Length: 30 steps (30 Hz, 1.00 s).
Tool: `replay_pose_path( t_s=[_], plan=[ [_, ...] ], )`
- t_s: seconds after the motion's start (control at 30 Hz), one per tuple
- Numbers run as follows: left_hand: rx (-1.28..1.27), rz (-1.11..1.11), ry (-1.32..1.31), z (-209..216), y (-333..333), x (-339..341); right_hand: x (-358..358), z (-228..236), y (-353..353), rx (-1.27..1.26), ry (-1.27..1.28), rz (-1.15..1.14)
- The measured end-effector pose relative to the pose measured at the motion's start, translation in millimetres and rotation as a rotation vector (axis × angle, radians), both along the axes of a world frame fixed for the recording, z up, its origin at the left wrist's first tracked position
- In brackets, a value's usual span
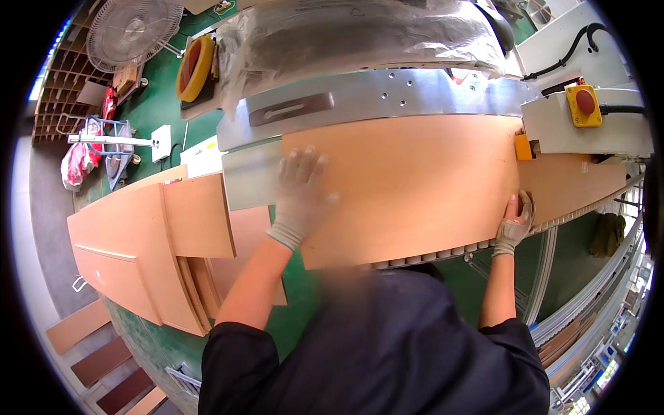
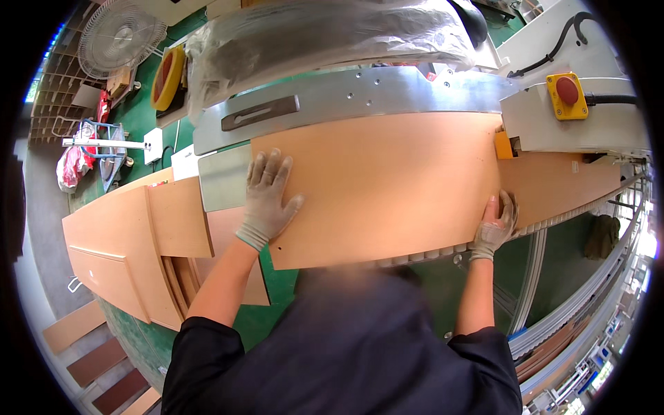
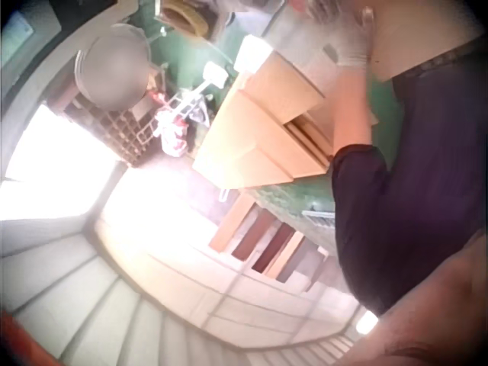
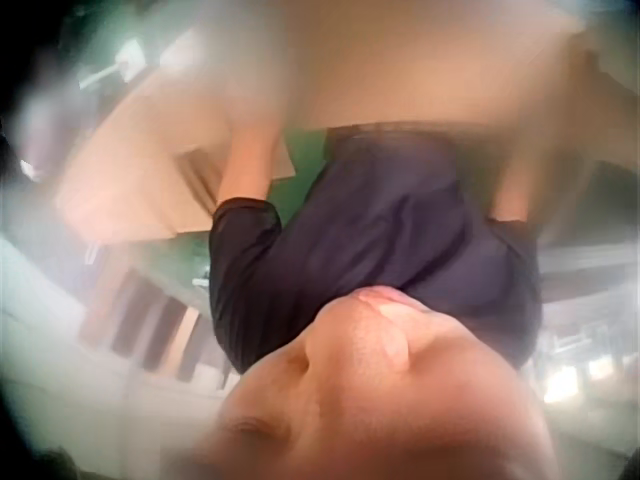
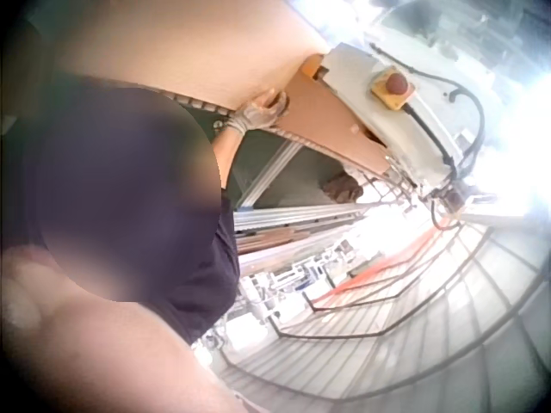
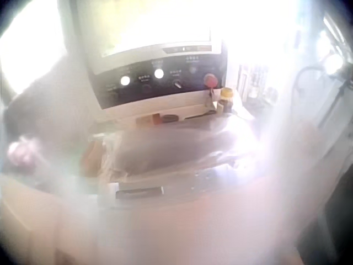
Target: The person repeatedly picks up large flat wooden panels, places them on a conveyor, and feeds them through a machine. They then retrieve the processed panels and stack them nearby. The person also briefly inspects the edges of the panels by hand.
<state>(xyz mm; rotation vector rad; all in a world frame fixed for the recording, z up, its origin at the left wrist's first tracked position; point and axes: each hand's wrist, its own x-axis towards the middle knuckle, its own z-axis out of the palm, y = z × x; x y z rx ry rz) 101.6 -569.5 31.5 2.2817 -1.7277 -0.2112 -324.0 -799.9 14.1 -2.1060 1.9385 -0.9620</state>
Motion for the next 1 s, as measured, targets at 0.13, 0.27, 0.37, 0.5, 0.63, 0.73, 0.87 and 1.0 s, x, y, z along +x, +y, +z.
replay_pose_path(
  t_s=[0.13,0.27,0.37,0.5,0.63,0.73,0.87,1.0],
  plan=[
    [-0.040,0.001,0.031,-1.4,-30.5,-32.4,-35.5,-7.5,-28.2,-0.059,0.020,0.002],
    [-0.073,-0.121,0.011,7.6,-67.7,-45.4,-84.9,-28.1,-66.9,-0.149,0.129,-0.056],
    [-0.189,-0.239,0.035,1.3,-93.2,-31.9,-91.4,-24.8,-79.7,-0.221,0.285,-0.110],
    [-0.313,-0.214,0.056,-10.2,-99.6,-27.6,-19.0,-10.5,-24.1,-0.218,0.255,-0.024],
    [-0.271,-0.203,-0.035,-10.1,-96.9,-35.6,53.0,8.7,51.7,-0.089,0.238,0.033],
    [-0.210,-0.173,-0.059,-6.2,-95.7,-39.1,63.7,21.0,64.6,0.027,0.247,-0.023],
    [-0.100,-0.157,-0.115,-2.1,-94.8,-47.0,41.7,23.2,39.9,0.043,0.116,-0.047],
    [-0.092,-0.151,-0.085,-1.9,-91.9,-49.6,16.2,22.3,14.3,-0.021,0.074,-0.094]
  ],
)
